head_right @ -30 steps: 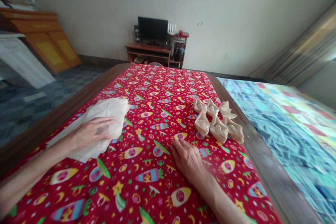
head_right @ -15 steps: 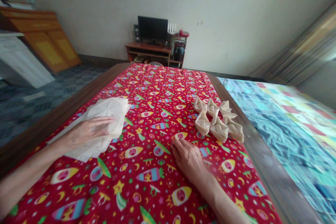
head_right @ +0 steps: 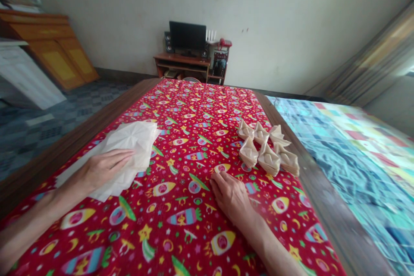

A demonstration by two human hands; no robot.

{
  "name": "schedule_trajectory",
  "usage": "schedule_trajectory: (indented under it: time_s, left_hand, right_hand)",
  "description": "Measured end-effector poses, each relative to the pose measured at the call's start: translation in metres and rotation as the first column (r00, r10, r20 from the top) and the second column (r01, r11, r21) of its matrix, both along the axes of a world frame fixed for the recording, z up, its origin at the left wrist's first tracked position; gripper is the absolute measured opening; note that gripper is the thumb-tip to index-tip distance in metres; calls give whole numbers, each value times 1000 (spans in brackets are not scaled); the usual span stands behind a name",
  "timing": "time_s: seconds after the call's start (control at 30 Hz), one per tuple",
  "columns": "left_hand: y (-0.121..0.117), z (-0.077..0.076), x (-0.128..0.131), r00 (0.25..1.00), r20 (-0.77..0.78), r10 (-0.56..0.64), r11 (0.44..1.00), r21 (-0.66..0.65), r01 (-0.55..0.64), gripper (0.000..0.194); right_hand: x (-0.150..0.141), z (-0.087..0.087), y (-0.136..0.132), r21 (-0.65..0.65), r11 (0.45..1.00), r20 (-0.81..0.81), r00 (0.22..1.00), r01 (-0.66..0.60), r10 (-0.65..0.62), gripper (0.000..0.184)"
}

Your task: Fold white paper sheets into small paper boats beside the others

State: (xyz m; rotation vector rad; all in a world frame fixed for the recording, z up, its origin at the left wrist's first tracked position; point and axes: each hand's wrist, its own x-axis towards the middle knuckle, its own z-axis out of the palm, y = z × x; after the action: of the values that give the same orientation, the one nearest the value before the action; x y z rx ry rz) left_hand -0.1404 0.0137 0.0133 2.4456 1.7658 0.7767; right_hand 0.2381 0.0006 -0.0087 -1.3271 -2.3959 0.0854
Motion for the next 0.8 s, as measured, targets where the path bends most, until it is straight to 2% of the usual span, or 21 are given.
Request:
schedule_trajectory:
  time_s: [0.1, 0.23, 0.33, 0.47, 0.53, 0.63, 0.8]
  left_hand:
    - [-7, 8, 8, 988, -77, -134, 988, 66, 139, 34]
    - [-18, 30, 41, 949, -199, -245, 943, 181, 281, 28]
    - [-21, 39, 72, 892, -268, -363, 871, 243, 427, 25]
    - [-20, 32, 110, 824, -293, -486, 792, 251, 556, 22]
    - [-19, 25, 126, 807, -295, -511, 785, 222, 578, 22]
    - [-21, 16, 146, 794, -281, -539, 784, 178, 595, 22]
    - [-24, 9, 167, 785, -190, -590, 782, 108, 614, 19]
  right_hand:
    - [-1, 2, 0, 10, 1000, -4, 1000, -3, 3, 24]
    - [-2, 4, 0, 10, 1000, 7, 1000, -6, 6, 24]
    - [-2, 3, 0, 8, 1000, 13, 1000, -1, 1, 25]
    - [0, -2, -2, 72, 997, -41, 999, 18, -16, 21]
    - [1, -2, -3, 129, 992, -81, 997, 11, -1, 30]
    - [-1, 1, -3, 181, 979, -62, 993, -89, 102, 44]
    - [-3, 7, -1, 173, 949, -36, 961, -263, 273, 28]
